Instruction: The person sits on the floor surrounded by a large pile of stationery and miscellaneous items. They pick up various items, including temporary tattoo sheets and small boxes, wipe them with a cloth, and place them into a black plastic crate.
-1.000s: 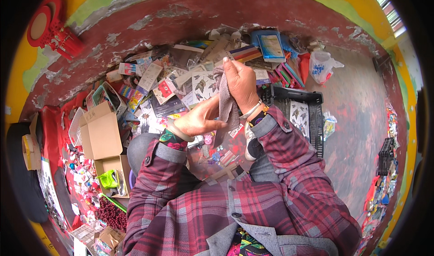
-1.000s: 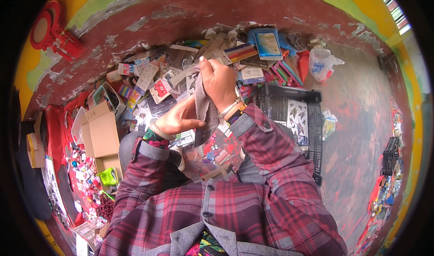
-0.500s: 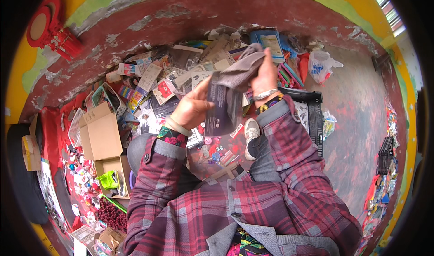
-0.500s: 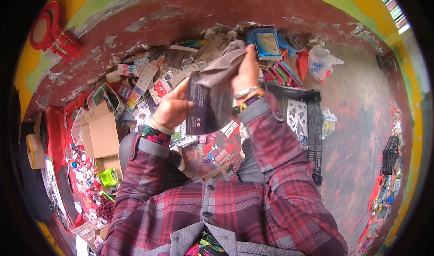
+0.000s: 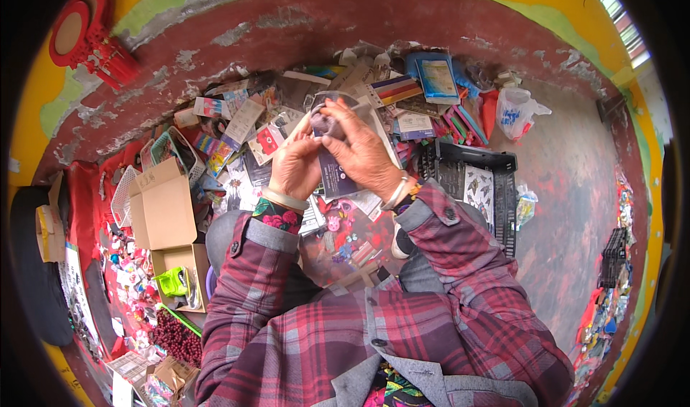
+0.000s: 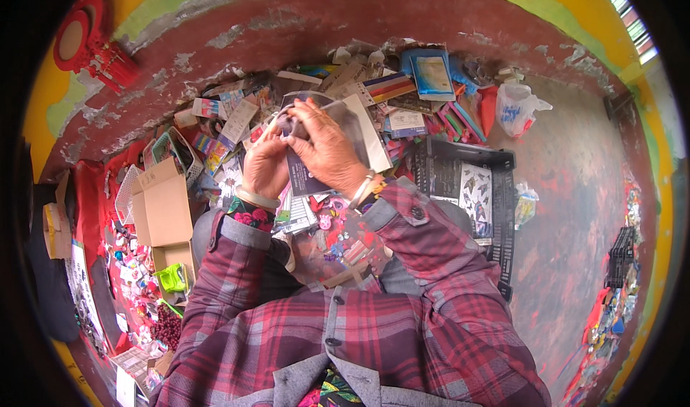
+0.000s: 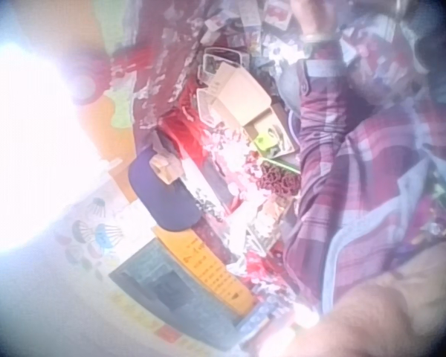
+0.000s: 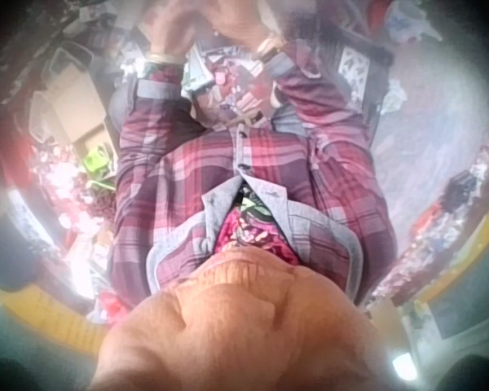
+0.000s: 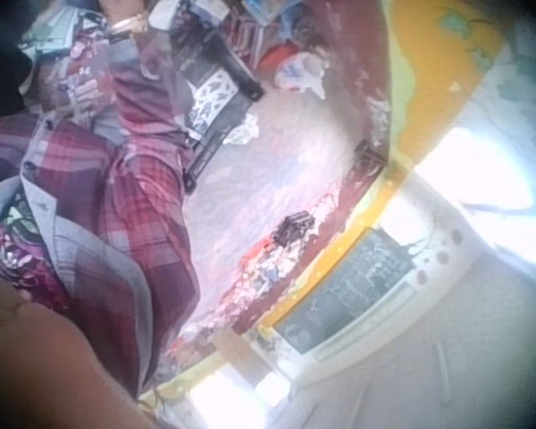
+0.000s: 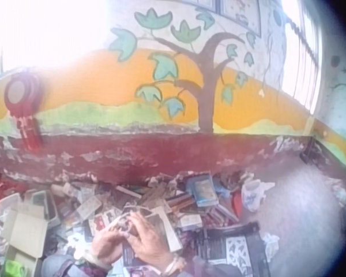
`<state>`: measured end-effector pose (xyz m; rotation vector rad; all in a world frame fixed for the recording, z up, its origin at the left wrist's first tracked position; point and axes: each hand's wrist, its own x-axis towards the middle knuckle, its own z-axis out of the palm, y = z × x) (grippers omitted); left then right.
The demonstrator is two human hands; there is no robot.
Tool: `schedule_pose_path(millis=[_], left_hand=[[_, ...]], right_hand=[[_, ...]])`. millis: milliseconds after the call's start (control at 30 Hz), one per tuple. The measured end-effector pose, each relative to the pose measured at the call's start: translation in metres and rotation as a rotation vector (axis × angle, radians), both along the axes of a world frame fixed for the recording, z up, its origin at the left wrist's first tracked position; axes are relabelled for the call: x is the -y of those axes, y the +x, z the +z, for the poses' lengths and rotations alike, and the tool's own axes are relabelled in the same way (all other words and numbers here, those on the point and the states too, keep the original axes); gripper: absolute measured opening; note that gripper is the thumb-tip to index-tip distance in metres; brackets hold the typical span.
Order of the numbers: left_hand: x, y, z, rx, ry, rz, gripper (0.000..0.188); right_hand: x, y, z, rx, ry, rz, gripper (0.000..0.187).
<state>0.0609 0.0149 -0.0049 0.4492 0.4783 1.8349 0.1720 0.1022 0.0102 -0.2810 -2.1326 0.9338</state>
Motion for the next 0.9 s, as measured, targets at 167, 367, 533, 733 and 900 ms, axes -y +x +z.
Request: schedule_pose_path(millis=[167, 367, 533, 733, 900], left_hand=[[0.001, 0.0, 0.002, 0.344, 0.051, -0.035, 0.035], [0.004, -0.011, -0.001, 0.269, -0.03, 0.129, 0.024], [0.009, -0.025, -0.004, 0.227, -0.206, 0.118, 0.014], [0.006, -0.037, -0.022, 0.261, -0.333, -0.111, 0.017], [0.009, -0.04, -0.017, 0.241, -0.265, -0.02, 0.031]], right_hand=[[0.0, -0.004, -0.009, 0.032, 0.102, 0.043, 0.043], [0.021, -0.003, -0.02, 0.117, 0.095, 0.17, 0.042], [0.035, -0.003, -0.019, 0.084, -0.069, 0.263, 0.038], [0.047, 0.001, -0.022, 0.053, -0.505, 0.379, 0.039], [0.054, 0.001, -0.022, -0.05, -0.542, 0.424, 0.04]])
